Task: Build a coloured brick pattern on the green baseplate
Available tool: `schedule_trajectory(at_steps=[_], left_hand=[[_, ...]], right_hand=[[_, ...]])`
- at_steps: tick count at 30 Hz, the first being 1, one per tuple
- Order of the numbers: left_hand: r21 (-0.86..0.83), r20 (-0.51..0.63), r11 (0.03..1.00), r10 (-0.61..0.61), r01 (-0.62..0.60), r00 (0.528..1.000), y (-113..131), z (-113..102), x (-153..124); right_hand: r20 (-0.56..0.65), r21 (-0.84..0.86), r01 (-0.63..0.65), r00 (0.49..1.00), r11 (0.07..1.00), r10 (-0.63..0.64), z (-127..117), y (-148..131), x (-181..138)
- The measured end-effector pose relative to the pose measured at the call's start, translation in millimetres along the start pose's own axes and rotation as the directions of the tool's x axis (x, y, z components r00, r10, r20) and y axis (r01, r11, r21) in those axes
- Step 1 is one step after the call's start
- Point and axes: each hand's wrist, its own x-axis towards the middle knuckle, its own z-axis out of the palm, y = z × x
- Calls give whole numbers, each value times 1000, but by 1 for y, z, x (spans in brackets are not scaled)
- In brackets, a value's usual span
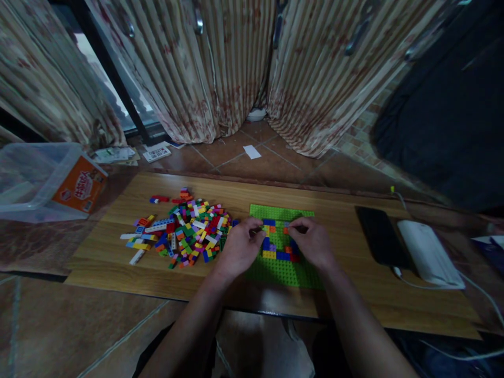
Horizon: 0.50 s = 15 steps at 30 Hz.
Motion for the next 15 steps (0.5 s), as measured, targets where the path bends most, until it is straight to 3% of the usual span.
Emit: schedule_trajectory(at_steps=[10,12,15], left_hand=[[47,-47,995,91,-89,995,5,9,0],[71,-35,991,118,-115,992,6,10,0],[83,-17,987,142,-140,990,8,10,0]], right_hand=[[-56,25,90,994,996,-89,-10,-8,-9],[-71,55,136,989,989,-132,-13,-12,-12],[-2,147,242,970,959,-244,-16,-20,-18]])
